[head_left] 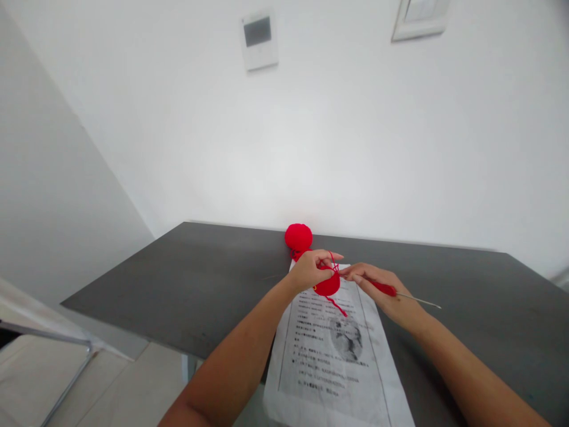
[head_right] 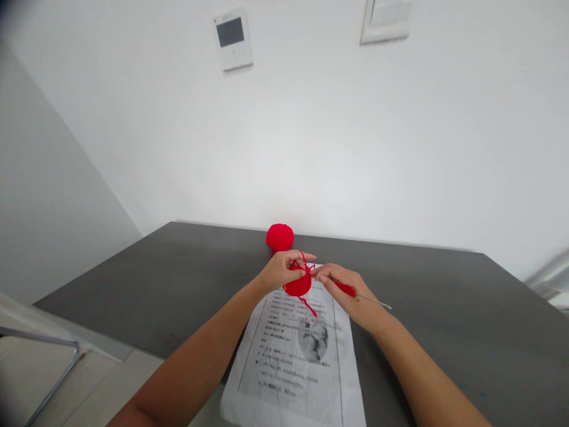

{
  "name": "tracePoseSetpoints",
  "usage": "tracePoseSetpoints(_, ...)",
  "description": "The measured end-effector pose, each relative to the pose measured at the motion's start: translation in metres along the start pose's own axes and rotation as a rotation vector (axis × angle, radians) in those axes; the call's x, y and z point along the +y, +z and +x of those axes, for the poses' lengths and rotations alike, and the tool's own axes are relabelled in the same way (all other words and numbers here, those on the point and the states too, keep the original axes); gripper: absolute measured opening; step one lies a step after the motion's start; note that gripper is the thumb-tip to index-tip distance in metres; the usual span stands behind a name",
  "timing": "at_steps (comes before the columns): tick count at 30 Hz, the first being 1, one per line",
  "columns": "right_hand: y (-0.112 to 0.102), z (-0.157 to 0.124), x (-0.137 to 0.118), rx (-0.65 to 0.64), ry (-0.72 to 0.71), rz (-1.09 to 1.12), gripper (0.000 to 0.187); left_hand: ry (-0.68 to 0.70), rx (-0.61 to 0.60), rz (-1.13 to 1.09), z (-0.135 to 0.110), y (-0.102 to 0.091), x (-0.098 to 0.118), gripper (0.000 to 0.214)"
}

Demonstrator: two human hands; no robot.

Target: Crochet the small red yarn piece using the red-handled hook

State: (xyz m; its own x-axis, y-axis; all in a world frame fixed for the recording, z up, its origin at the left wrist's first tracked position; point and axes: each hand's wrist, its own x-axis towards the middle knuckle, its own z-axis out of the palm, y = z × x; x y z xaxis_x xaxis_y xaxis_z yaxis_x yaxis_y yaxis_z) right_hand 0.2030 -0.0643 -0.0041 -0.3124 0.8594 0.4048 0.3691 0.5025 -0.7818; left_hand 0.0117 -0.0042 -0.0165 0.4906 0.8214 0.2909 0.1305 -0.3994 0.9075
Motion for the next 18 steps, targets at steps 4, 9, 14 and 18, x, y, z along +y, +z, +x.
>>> tracePoseSetpoints(4,0.0012,-0.0011,0.0017,-0.043,-0.035,-0.060,0.025,0.027,0.008,0.077,0.0002,0.0004,0.0003,0.036)
tracePoseSetpoints(9,0.0017,-0.0037,0.0080,-0.098,-0.077,-0.149,0.021,0.073,0.017,0.145,-0.0004,-0.0004,0.0031,0.040)
tracePoseSetpoints(14,0.0036,-0.0036,0.0085,-0.104,-0.122,-0.174,0.021,0.103,0.028,0.181,-0.0009,-0.0013,0.0043,0.040)
tracePoseSetpoints(18,0.0041,-0.0022,0.0081,-0.066,-0.064,-0.116,0.023,0.089,0.040,0.147,0.0004,-0.0015,0.0014,0.037)
